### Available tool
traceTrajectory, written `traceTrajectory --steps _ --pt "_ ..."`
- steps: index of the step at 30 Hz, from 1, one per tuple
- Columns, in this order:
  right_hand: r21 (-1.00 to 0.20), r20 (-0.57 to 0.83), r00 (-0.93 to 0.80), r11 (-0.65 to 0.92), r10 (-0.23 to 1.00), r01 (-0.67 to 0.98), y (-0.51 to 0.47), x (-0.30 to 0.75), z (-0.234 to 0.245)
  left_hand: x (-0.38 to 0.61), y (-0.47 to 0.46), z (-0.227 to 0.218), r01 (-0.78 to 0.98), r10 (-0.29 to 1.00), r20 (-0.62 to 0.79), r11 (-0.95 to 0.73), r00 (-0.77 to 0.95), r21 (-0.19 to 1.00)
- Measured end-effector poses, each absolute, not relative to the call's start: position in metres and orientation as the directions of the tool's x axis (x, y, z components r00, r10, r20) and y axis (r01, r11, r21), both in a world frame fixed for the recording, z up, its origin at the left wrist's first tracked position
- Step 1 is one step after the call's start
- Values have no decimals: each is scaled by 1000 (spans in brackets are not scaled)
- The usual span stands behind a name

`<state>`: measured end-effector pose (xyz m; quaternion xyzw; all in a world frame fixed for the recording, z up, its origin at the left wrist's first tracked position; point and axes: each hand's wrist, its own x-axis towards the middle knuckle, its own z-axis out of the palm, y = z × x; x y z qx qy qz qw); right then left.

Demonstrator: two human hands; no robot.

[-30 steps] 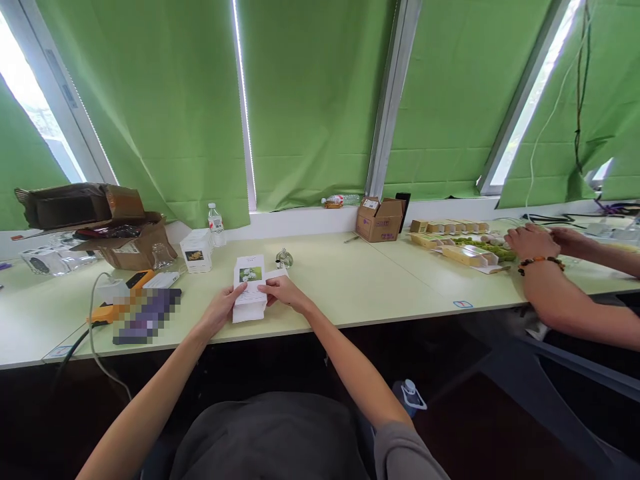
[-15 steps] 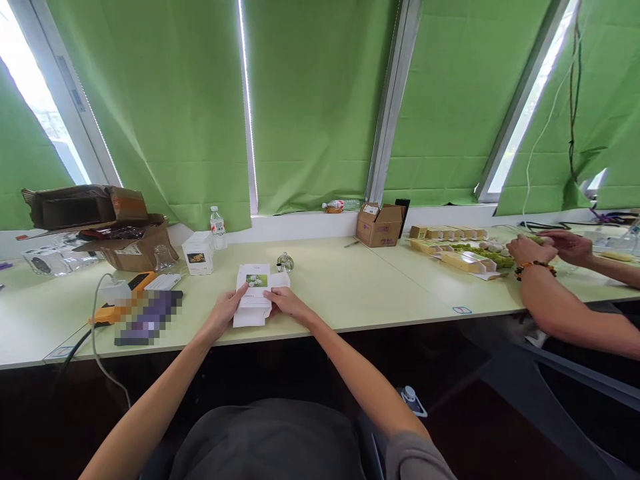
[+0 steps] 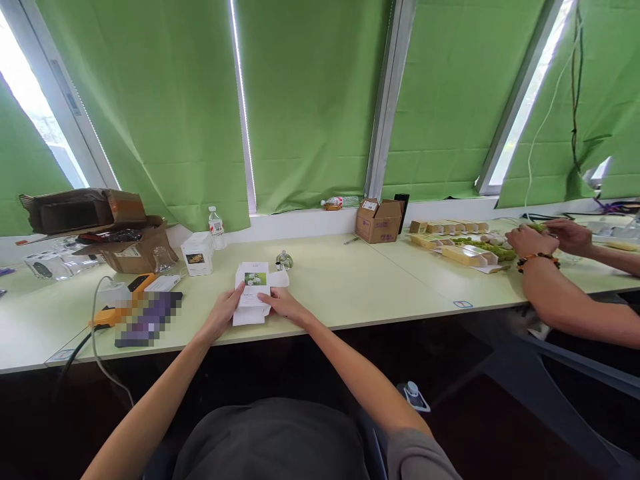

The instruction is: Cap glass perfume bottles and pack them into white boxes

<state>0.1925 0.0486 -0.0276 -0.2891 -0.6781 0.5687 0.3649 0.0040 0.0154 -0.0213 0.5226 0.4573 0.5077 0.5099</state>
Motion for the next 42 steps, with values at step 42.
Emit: traceTrajectory --steps 42 --pt "-942 336 -509 296 792 -161 49 195 -20 -2 25 -30 -305 990 134 -140 -43 942"
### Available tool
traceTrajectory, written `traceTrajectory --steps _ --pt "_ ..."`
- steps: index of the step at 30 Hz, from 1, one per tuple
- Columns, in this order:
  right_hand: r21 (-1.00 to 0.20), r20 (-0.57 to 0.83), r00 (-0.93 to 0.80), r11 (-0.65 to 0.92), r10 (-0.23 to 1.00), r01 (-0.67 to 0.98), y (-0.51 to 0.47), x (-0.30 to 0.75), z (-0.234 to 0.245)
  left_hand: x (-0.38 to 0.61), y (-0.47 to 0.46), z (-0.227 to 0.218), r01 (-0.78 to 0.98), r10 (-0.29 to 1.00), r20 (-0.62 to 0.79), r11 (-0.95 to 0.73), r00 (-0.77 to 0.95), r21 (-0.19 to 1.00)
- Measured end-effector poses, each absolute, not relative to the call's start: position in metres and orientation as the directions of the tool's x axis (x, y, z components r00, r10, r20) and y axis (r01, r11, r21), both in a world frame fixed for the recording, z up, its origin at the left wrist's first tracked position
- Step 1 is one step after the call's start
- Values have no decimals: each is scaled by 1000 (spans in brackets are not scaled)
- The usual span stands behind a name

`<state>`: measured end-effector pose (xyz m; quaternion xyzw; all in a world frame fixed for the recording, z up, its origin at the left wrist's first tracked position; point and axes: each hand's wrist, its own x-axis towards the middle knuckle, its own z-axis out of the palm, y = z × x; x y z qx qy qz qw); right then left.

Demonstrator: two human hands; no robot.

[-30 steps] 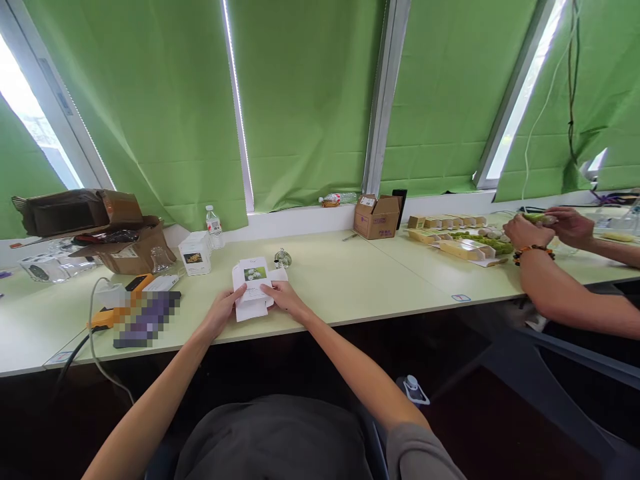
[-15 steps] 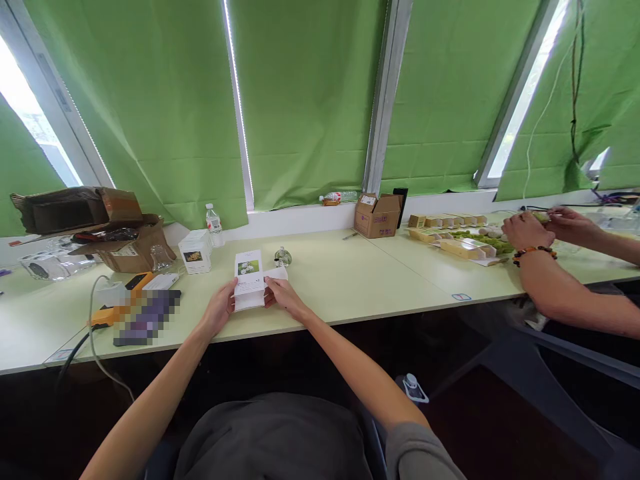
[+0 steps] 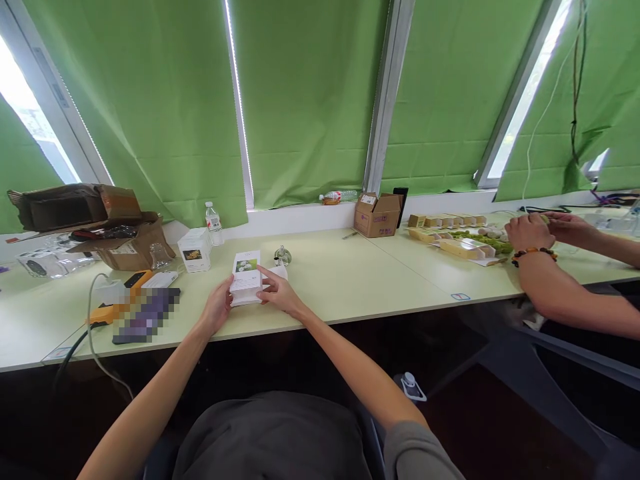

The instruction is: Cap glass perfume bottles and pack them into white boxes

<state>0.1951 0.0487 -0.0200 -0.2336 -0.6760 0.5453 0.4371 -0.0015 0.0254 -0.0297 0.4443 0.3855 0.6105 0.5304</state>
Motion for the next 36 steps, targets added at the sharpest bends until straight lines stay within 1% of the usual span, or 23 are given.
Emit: traceTrajectory --steps 4,7,10,15,18,24,29,32,36 --pt "-942 336 -474 303 814 -148 51 196 -21 -1 24 -29 -268 991 136 -132 -3 954" --pt "-941 337 -457 298 823 -158 50 197 -20 -1 21 -25 -251 988 150 -156 -45 955" --pt "-939 344 -429 294 835 -181 50 197 -19 0 16 -18 -257 979 192 -204 -70 945" --pt "-939 336 -397 272 854 -210 53 199 -20 3 7 -9 -215 959 279 -263 47 941" --pt "-938 334 -371 266 866 -223 55 200 -20 5 6 -9 -162 947 313 -298 75 941" --pt "-934 336 -366 257 868 -246 53 200 -18 7 9 -12 -40 936 352 -350 30 936" --pt "-935 340 -443 248 829 -252 48 199 -16 5 12 -13 -49 943 330 -331 -37 942" --pt "-936 342 -442 256 829 -242 48 198 -16 5 12 -14 -43 946 322 -324 -37 945" --pt "-939 336 -420 264 843 -222 49 198 -17 5 11 -14 11 939 342 -342 -23 940"
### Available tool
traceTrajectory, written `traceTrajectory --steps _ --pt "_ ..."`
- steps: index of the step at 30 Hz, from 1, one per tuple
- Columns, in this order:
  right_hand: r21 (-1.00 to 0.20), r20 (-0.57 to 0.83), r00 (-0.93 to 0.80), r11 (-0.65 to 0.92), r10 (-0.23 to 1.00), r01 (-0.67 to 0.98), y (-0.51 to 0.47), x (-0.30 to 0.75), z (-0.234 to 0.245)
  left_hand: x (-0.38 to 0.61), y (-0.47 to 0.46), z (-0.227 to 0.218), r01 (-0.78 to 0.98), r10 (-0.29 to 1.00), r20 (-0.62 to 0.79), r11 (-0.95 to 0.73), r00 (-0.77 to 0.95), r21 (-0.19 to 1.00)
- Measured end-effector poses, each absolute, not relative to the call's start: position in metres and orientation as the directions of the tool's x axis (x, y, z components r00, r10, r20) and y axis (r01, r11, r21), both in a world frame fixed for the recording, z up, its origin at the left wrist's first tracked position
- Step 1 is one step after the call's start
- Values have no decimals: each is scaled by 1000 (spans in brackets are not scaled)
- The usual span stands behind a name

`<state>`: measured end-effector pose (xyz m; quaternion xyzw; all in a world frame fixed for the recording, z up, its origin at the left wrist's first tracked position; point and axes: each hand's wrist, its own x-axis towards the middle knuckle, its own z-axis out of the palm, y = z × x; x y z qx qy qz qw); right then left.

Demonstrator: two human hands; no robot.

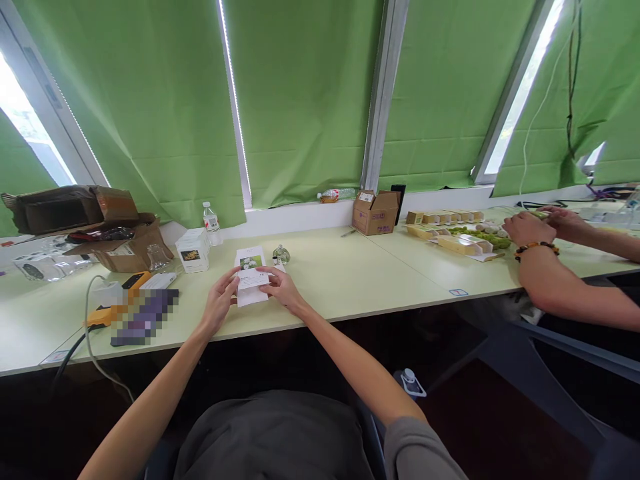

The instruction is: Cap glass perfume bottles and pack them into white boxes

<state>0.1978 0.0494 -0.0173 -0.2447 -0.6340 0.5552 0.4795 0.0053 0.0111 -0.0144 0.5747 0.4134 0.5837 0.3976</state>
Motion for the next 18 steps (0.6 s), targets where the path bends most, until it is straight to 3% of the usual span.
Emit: traceTrajectory --steps 8,18 --pt "-935 334 -313 272 889 -225 50 200 -16 9 1 -8 -72 913 336 -329 232 942" --pt "-942 318 -416 234 852 -242 51 201 -16 7 4 -7 -73 934 318 -310 164 948"
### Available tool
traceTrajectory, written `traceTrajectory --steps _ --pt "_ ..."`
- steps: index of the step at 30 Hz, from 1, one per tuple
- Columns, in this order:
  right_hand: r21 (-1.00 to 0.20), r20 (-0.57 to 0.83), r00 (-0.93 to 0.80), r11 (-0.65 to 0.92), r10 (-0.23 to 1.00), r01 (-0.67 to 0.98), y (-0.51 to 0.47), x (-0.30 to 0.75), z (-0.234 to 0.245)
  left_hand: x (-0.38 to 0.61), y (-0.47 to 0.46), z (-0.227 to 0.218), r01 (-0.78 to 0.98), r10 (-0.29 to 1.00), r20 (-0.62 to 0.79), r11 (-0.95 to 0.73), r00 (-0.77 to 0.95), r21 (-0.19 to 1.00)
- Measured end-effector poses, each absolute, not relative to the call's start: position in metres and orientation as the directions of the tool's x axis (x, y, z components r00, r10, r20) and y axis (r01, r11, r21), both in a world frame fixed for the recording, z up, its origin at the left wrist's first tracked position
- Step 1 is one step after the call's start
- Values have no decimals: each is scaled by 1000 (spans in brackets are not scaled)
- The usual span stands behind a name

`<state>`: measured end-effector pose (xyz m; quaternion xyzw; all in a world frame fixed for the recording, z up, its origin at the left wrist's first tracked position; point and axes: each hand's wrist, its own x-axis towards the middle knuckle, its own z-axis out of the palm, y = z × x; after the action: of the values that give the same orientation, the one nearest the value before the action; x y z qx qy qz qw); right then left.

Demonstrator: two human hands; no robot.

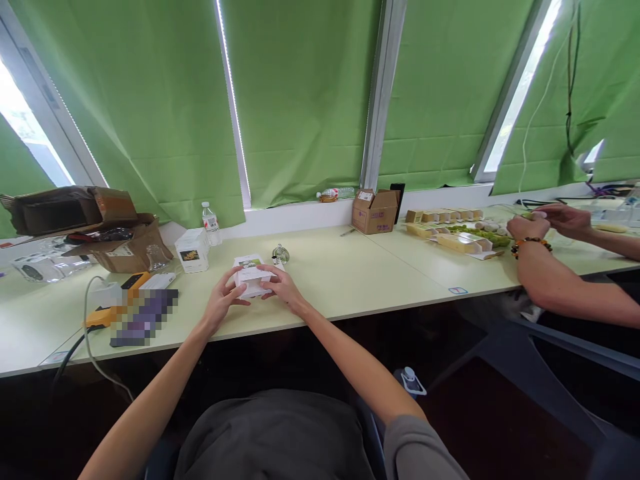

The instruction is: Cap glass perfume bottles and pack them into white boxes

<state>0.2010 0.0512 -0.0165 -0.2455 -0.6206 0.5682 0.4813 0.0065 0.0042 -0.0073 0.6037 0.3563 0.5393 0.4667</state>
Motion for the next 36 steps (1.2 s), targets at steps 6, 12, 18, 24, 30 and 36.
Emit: traceTrajectory --steps 6,12,18,24,30,36 --pt "-939 327 -458 229 827 -257 47 200 -12 4 6 -8 -115 943 307 -293 128 949" --pt "-944 318 -487 227 813 -237 41 199 -7 2 7 -8 -134 944 303 -286 128 949" --pt "-943 332 -579 277 744 -185 37 198 -9 3 4 -7 -142 945 304 -287 120 947" --pt "-929 356 -560 348 748 -125 40 196 -15 7 3 -6 -167 952 299 -284 71 944" --pt "-914 381 -543 394 748 -99 41 195 -16 2 9 -8 -191 959 255 -229 123 954" --pt "-904 400 -505 421 765 -78 42 194 -16 1 9 -9 -230 954 245 -203 173 952"
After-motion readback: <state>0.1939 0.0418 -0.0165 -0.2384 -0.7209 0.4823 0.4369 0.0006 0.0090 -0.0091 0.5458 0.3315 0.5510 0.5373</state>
